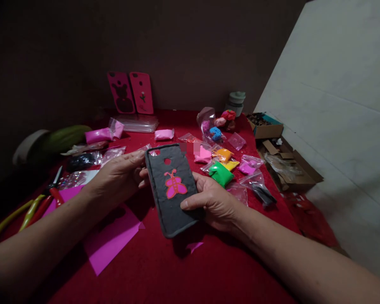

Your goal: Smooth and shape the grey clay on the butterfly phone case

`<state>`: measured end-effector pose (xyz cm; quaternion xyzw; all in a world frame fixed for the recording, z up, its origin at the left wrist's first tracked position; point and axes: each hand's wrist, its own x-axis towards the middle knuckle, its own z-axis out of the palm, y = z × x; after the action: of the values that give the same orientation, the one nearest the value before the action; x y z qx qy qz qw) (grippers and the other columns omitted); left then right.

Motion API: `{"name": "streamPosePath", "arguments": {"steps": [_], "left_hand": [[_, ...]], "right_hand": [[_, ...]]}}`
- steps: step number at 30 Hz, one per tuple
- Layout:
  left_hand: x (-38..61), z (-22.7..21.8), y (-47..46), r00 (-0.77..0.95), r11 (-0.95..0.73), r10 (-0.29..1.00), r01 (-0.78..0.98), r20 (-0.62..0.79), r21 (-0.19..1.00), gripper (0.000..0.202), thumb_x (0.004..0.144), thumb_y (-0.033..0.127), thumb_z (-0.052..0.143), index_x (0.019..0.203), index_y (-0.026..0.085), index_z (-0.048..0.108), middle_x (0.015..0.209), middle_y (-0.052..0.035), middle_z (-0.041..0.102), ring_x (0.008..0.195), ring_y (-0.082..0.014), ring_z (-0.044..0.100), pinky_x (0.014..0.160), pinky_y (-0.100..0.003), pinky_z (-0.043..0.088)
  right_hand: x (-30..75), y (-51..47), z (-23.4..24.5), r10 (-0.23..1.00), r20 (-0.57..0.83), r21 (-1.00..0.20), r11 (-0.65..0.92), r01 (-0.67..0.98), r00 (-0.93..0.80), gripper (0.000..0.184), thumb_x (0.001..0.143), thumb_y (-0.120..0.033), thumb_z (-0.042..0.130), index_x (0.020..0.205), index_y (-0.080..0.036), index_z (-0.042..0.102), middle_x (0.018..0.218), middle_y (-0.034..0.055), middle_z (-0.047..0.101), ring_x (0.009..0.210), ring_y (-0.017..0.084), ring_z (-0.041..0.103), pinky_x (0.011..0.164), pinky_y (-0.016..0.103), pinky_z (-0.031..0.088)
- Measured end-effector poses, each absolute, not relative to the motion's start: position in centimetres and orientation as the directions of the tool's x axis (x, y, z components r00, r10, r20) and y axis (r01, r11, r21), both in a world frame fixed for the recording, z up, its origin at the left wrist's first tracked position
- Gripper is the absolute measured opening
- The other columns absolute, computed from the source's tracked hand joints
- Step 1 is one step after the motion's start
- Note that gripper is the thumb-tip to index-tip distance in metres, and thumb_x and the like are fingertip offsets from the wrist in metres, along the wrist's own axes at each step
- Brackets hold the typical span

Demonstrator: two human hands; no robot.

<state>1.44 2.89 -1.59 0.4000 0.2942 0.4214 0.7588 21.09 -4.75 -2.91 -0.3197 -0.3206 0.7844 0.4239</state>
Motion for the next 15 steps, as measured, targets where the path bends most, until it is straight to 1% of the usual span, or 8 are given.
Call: {"name": "streamPosePath", "arguments": {"steps": [4,7,12,15], "left_hand": [[1.45,-1.43,2.76,0.504,0.328,0.860,-0.426,-0.080,0.843,0.011,0.088,0.021,0.060,0.087,0.012,0.065,0.067,0.0008,0.058,0.050,-0.0067,0.049,0.046,-0.018,0.044],[1.36,-1.24,2.61,0.536,0.333,0.842,-0.429,-0.059,0.840,0.014,0.090,0.021,0.057,0.085,0.011,0.064,0.065,0.0006,0.055,0.051,-0.0078,0.048,0.046,-0.018,0.043],[1.33,-1.20,2.60,0.556,0.344,0.829,-0.424,-0.059,0.837,0.011,0.088,0.019,0.059,0.081,0.011,0.063,0.061,0.0016,0.052,0.050,-0.0076,0.047,0.049,-0.019,0.045],[1.48,-1.38,2.65,0.544,0.339,0.837,-0.429,-0.060,0.837,0.013,0.089,0.020,0.057,0.081,0.012,0.063,0.060,0.0023,0.050,0.049,-0.0066,0.044,0.048,-0.017,0.043]], "right_hand": [[21.06,-4.81,-2.83,0.872,-0.227,-0.779,-0.430,-0.457,-0.434,0.050,0.055,-0.004,0.070,0.104,-0.014,0.064,0.090,0.0048,0.071,0.073,0.014,0.067,0.068,0.024,0.053],[21.00,-4.74,-2.76,0.874,-0.241,-0.786,-0.431,-0.444,-0.422,0.054,0.054,-0.005,0.071,0.107,-0.014,0.063,0.096,0.0065,0.071,0.075,0.014,0.067,0.069,0.024,0.053],[21.04,-4.71,-2.80,0.876,-0.250,-0.789,-0.431,-0.438,-0.412,0.050,0.054,-0.005,0.071,0.102,-0.015,0.064,0.087,0.0042,0.071,0.070,0.013,0.065,0.065,0.023,0.052],[21.06,-4.75,-2.79,0.879,-0.248,-0.791,-0.427,-0.438,-0.408,0.050,0.053,-0.006,0.072,0.101,-0.015,0.064,0.087,0.0041,0.071,0.071,0.014,0.065,0.066,0.023,0.051]]}}
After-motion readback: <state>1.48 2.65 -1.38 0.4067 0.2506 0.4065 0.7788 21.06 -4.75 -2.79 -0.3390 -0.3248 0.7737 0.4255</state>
